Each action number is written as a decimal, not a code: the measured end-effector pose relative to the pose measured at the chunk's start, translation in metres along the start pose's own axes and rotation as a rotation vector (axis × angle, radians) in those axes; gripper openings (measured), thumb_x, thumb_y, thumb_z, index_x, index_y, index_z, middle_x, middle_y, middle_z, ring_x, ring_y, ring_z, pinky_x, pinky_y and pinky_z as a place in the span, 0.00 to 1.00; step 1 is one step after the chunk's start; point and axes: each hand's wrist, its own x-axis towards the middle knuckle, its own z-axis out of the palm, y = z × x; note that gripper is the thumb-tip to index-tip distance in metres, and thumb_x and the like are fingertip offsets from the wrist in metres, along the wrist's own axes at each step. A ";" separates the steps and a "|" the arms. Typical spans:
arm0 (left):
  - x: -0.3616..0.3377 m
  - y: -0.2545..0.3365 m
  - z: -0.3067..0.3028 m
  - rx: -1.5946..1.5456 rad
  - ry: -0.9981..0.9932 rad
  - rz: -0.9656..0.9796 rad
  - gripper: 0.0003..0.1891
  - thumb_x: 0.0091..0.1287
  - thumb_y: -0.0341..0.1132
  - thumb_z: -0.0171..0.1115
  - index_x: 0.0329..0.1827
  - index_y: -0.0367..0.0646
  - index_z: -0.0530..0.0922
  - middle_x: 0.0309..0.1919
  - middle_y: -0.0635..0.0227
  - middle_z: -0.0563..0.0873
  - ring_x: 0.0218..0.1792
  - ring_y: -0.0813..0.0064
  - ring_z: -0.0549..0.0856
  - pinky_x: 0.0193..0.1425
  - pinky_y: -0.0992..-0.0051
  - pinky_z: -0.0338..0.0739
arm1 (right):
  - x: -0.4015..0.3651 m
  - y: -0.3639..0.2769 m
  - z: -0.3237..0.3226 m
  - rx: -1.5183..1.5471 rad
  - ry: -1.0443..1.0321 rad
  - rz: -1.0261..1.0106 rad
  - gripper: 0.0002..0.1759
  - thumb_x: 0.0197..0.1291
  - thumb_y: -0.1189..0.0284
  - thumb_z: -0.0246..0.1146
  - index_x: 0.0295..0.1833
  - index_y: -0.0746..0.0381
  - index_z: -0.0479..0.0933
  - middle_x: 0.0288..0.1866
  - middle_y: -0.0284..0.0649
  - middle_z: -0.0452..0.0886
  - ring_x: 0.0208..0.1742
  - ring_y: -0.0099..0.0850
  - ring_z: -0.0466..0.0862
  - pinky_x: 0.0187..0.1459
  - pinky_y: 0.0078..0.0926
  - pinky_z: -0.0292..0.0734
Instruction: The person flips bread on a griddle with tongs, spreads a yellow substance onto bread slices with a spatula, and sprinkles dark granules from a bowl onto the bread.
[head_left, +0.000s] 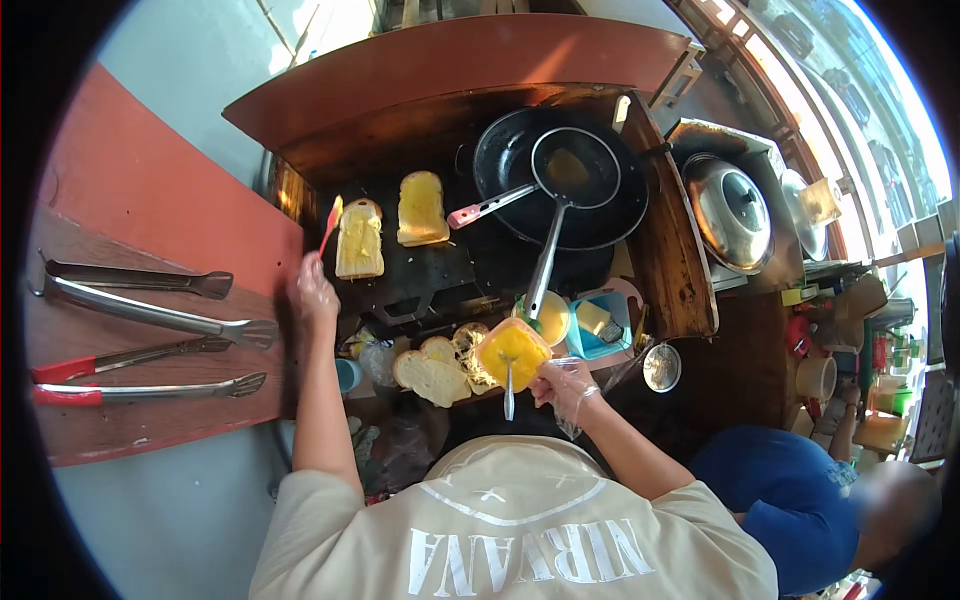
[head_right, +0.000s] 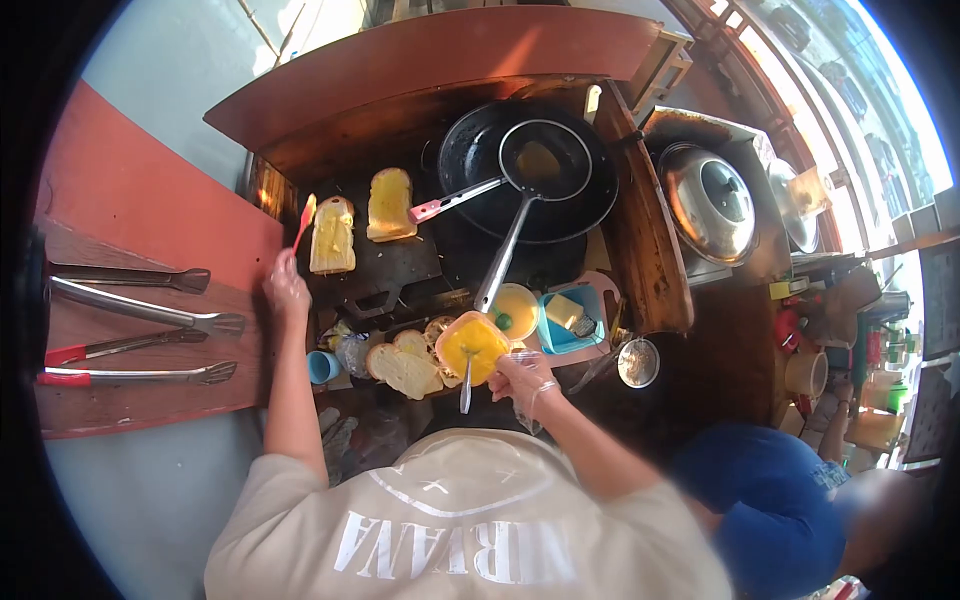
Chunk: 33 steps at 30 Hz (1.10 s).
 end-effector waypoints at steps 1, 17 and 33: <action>0.011 0.000 0.002 0.161 0.005 0.125 0.08 0.70 0.29 0.56 0.47 0.44 0.82 0.36 0.53 0.87 0.38 0.52 0.86 0.43 0.58 0.80 | -0.002 0.000 -0.001 -0.005 0.015 0.006 0.11 0.64 0.70 0.63 0.34 0.69 0.77 0.27 0.44 0.82 0.24 0.31 0.83 0.26 0.29 0.82; -0.104 -0.004 -0.034 0.081 -0.026 0.166 0.09 0.71 0.31 0.57 0.49 0.51 0.82 0.29 0.54 0.84 0.34 0.48 0.83 0.39 0.51 0.75 | -0.026 -0.025 -0.069 0.087 0.139 -0.005 0.05 0.60 0.75 0.61 0.35 0.65 0.75 0.25 0.38 0.78 0.22 0.25 0.77 0.25 0.25 0.78; -0.186 0.158 -0.092 -0.298 -0.159 0.207 0.05 0.65 0.28 0.65 0.41 0.42 0.85 0.36 0.59 0.87 0.37 0.60 0.85 0.42 0.62 0.78 | -0.014 -0.025 -0.124 0.015 0.188 -0.105 0.08 0.63 0.72 0.60 0.33 0.65 0.76 0.25 0.37 0.78 0.23 0.25 0.79 0.26 0.24 0.80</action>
